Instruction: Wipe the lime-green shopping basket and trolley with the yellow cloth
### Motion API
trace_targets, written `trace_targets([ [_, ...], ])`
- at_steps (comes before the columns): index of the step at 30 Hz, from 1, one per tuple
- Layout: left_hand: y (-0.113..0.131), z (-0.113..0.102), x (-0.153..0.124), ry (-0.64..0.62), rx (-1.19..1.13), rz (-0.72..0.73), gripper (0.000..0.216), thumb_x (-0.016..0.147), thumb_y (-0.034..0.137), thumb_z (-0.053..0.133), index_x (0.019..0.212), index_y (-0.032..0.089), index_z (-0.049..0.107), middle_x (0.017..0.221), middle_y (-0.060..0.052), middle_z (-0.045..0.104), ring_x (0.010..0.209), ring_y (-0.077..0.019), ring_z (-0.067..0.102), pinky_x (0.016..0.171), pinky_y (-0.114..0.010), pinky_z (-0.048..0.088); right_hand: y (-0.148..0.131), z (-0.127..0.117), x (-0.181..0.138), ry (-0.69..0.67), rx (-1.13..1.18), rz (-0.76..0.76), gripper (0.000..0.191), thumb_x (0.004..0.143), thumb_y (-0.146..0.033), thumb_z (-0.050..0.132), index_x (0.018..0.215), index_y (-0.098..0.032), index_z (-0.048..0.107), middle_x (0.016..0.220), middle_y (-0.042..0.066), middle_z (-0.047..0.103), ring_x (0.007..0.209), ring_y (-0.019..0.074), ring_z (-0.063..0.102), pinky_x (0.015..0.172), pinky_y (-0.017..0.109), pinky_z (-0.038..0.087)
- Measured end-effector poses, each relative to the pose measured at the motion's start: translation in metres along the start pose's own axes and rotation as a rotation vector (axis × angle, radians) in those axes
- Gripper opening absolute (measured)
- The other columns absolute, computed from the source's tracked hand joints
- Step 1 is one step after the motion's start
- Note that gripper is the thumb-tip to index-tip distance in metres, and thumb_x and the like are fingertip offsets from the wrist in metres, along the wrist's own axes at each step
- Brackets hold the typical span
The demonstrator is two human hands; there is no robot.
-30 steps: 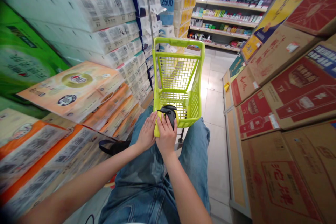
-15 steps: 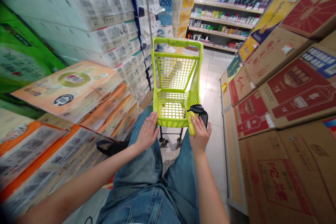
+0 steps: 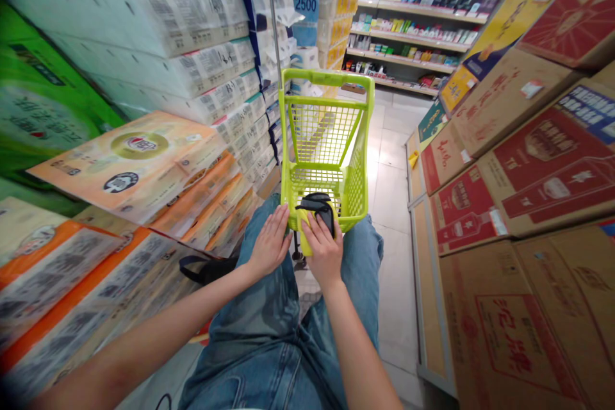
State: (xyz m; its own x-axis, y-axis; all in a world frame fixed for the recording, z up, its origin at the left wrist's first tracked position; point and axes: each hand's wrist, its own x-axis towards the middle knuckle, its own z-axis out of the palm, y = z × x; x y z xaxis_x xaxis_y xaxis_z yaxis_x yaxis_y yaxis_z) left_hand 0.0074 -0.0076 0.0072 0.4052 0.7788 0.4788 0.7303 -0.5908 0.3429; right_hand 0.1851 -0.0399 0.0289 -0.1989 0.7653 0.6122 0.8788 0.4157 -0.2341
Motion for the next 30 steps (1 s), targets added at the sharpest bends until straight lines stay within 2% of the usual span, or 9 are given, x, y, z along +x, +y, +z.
trace_targets([
  [5, 0.002, 0.003, 0.001, 0.006, 0.001, 0.01, 0.065, 0.1, 0.024, 0.034, 0.157, 0.016, 0.004, 0.162, -0.013, 0.024, 0.151, -0.0237, 0.016, 0.12, -0.048, 0.026, 0.067, -0.033, -0.02, 0.08, -0.135, 0.121, 0.051, 0.085, -0.01, 0.048, 0.133, -0.027, 0.057, 0.138, 0.006, 0.061, 0.129, 0.0223, 0.056, 0.118, 0.047, 0.018],
  [8, 0.002, 0.004, 0.001, 0.012, 0.009, 0.01, 0.065, 0.1, 0.024, 0.034, 0.157, 0.016, 0.004, 0.162, -0.014, 0.023, 0.151, -0.0242, 0.016, 0.12, -0.048, 0.026, 0.08, -0.037, -0.024, 0.135, -0.18, 0.195, 0.05, 0.085, -0.011, 0.046, 0.131, -0.027, 0.058, 0.137, 0.006, 0.061, 0.127, 0.0229, 0.058, 0.116, 0.047, 0.022],
  [10, 0.002, 0.004, 0.001, 0.014, 0.014, 0.009, 0.065, 0.1, 0.024, 0.035, 0.157, 0.016, 0.004, 0.162, -0.014, 0.023, 0.152, -0.0242, 0.016, 0.12, -0.048, 0.026, 0.07, -0.032, -0.022, 0.154, -0.185, 0.238, 0.054, 0.083, -0.009, 0.045, 0.133, -0.026, 0.057, 0.138, 0.007, 0.06, 0.129, 0.0238, 0.056, 0.114, 0.048, 0.023],
  [12, 0.001, 0.003, 0.0, 0.009, 0.017, 0.004, 0.066, 0.1, 0.024, 0.035, 0.157, 0.016, 0.004, 0.162, -0.013, 0.023, 0.152, -0.024, 0.015, 0.12, -0.047, 0.026, 0.048, -0.021, -0.016, 0.16, -0.169, 0.257, 0.058, 0.081, -0.008, 0.045, 0.135, -0.026, 0.054, 0.139, 0.008, 0.059, 0.131, 0.0244, 0.054, 0.114, 0.049, 0.023],
  [18, 0.0, -0.001, -0.001, -0.008, 0.014, 0.01, 0.067, 0.099, 0.023, 0.035, 0.157, 0.016, 0.004, 0.162, -0.014, 0.024, 0.152, -0.024, 0.016, 0.12, -0.047, 0.026, -0.03, 0.016, 0.01, 0.067, -0.014, 0.135, 0.054, 0.083, -0.009, 0.049, 0.134, -0.026, 0.055, 0.139, 0.006, 0.06, 0.133, 0.0219, 0.051, 0.117, 0.045, 0.019],
  [21, -0.001, -0.002, -0.001, -0.019, 0.013, 0.025, 0.068, 0.097, 0.022, 0.035, 0.157, 0.014, 0.004, 0.161, -0.015, 0.024, 0.152, -0.0244, 0.016, 0.12, -0.047, 0.027, -0.038, 0.02, 0.015, 0.025, 0.014, 0.093, 0.053, 0.084, -0.011, 0.051, 0.134, -0.026, 0.054, 0.139, 0.005, 0.06, 0.134, 0.0212, 0.05, 0.119, 0.044, 0.016],
  [23, -0.001, -0.002, -0.001, -0.012, 0.029, 0.015, 0.066, 0.098, 0.022, 0.035, 0.157, 0.015, 0.005, 0.161, -0.015, 0.024, 0.151, -0.0238, 0.016, 0.12, -0.047, 0.027, -0.027, 0.013, 0.011, 0.004, 0.021, 0.052, 0.054, 0.084, -0.009, 0.051, 0.135, -0.027, 0.054, 0.139, 0.004, 0.06, 0.133, 0.0205, 0.051, 0.12, 0.045, 0.014],
  [26, 0.0, 0.0, 0.0, -0.002, 0.055, 0.008, 0.066, 0.1, 0.023, 0.036, 0.157, 0.015, 0.005, 0.162, -0.014, 0.024, 0.152, -0.0232, 0.016, 0.12, -0.046, 0.026, 0.011, -0.008, -0.003, -0.013, -0.003, 0.028, 0.057, 0.083, -0.007, 0.049, 0.135, -0.027, 0.054, 0.14, 0.004, 0.059, 0.133, 0.0202, 0.051, 0.119, 0.045, 0.015],
  [30, 0.001, 0.003, 0.001, 0.006, 0.052, 0.015, 0.066, 0.1, 0.023, 0.037, 0.157, 0.015, 0.005, 0.162, -0.014, 0.023, 0.151, -0.0234, 0.016, 0.12, -0.046, 0.026, 0.067, -0.037, -0.019, 0.047, -0.112, 0.127, 0.055, 0.082, -0.007, 0.048, 0.131, -0.028, 0.058, 0.139, 0.003, 0.06, 0.132, 0.0207, 0.053, 0.116, 0.044, 0.021],
])
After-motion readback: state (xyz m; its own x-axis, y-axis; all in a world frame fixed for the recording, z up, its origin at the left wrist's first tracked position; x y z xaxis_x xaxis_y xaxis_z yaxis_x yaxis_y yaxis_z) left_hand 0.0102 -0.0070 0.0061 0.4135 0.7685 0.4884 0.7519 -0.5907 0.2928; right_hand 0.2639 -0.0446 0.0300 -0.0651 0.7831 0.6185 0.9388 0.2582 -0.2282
